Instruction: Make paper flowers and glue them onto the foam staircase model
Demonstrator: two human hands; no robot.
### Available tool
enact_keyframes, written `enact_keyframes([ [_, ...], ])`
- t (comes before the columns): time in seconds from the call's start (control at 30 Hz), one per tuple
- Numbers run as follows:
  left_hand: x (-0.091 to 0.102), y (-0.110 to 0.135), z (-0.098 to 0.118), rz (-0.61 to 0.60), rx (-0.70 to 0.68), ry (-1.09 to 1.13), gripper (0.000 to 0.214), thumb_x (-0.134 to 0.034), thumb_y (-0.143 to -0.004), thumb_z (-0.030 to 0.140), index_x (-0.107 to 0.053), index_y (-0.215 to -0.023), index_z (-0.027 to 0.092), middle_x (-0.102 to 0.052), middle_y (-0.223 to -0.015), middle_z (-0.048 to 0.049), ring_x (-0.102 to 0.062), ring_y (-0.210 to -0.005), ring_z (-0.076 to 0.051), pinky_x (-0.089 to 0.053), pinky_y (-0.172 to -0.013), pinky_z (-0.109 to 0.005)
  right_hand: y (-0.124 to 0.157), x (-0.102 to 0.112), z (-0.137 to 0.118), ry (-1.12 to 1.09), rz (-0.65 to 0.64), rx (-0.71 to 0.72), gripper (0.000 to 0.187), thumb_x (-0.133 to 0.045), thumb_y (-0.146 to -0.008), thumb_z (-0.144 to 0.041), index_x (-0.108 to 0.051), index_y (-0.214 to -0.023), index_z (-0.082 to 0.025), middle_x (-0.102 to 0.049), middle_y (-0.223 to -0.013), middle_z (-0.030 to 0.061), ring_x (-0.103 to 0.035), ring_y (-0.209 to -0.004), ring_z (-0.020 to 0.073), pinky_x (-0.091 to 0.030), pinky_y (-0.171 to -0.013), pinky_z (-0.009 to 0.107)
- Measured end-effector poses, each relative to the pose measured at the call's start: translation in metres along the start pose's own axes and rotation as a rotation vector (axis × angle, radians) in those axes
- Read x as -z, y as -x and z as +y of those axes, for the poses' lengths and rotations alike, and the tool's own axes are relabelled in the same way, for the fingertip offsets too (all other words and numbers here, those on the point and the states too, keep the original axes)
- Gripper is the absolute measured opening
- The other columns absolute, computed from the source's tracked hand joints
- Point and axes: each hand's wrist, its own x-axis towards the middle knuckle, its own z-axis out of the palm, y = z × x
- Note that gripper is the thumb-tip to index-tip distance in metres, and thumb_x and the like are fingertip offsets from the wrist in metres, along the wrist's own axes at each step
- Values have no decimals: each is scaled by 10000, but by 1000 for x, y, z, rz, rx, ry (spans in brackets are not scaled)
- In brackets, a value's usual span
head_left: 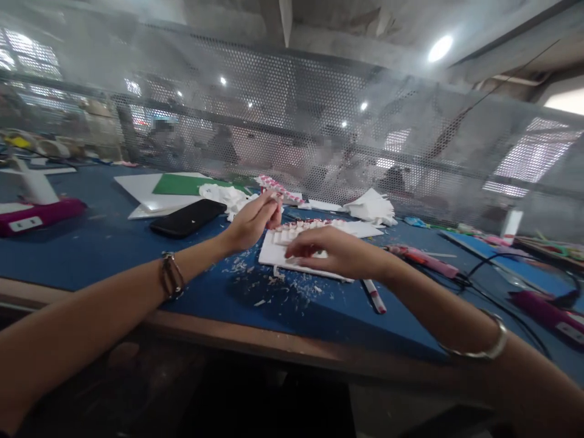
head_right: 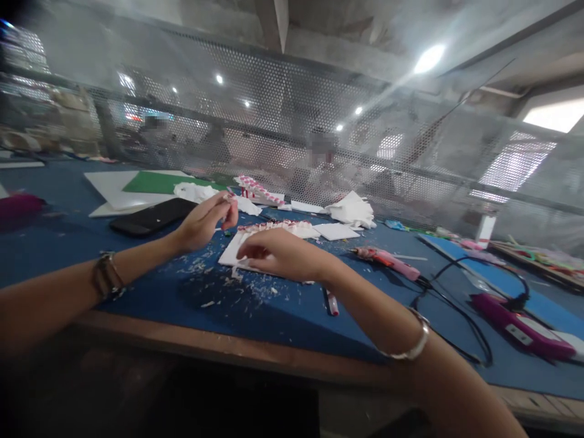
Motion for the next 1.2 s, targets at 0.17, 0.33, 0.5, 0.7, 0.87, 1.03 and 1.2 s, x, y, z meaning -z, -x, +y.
enact_keyframes([
  [0.17,-18,8,11,-280,186,230,256,-256,-784,222,-276,-529,213,-234,-436,60,-204,-372,-87,-210,-393,-239,31,2,-1,-3,787,55,96,-541,-755,-143,-634,-772,-161,-629,-770,30,-579,-738,100,-471,-663,232],
  [0.33,-30,17,16,-350,260,283,338,-303,-790,357,-228,-494,214,-195,-437,58,-158,-382,-87,-154,-389,-253,27,-12,-9,267,767,264,169,-492,-795,-128,-625,-887,-177,-623,-884,47,-576,-843,109,-479,-747,248],
  [0.5,-33,19,12,-335,240,320,429,-294,-794,498,-219,-483,213,-154,-415,69,-124,-393,-87,-145,-414,-266,25,-14,2,393,696,237,170,-457,-822,-149,-616,-879,-168,-634,-884,53,-571,-851,116,-479,-754,263],
  [0.7,-31,16,11,-269,193,424,405,-357,-803,485,-255,-525,210,-168,-434,76,-141,-406,-88,-174,-446,-268,23,-8,-5,223,915,39,153,-475,-805,-156,-607,-867,-202,-636,-813,12,-583,-773,102,-478,-712,247],
  [0.87,-39,22,13,-318,218,528,423,-361,-817,474,-278,-503,202,-170,-447,74,-145,-404,-83,-167,-431,-254,21,-18,-9,195,754,209,134,-507,-774,-112,-615,-842,-155,-621,-841,50,-581,-823,102,-481,-734,235],
  [1.03,-41,24,15,-371,271,603,394,-340,-832,429,-274,-515,204,-140,-410,86,-131,-390,-82,-180,-433,-248,25,-13,-1,179,856,92,143,-498,-770,-103,-630,-795,-152,-627,-791,41,-583,-781,108,-479,-710,247],
  [1.2,-39,24,19,-333,333,585,413,-252,-860,384,-255,-491,200,-138,-429,73,-152,-395,-84,-227,-435,-238,23,-19,-12,118,817,156,188,-506,-776,-118,-619,-918,-165,-638,-873,46,-581,-817,102,-473,-734,244],
])
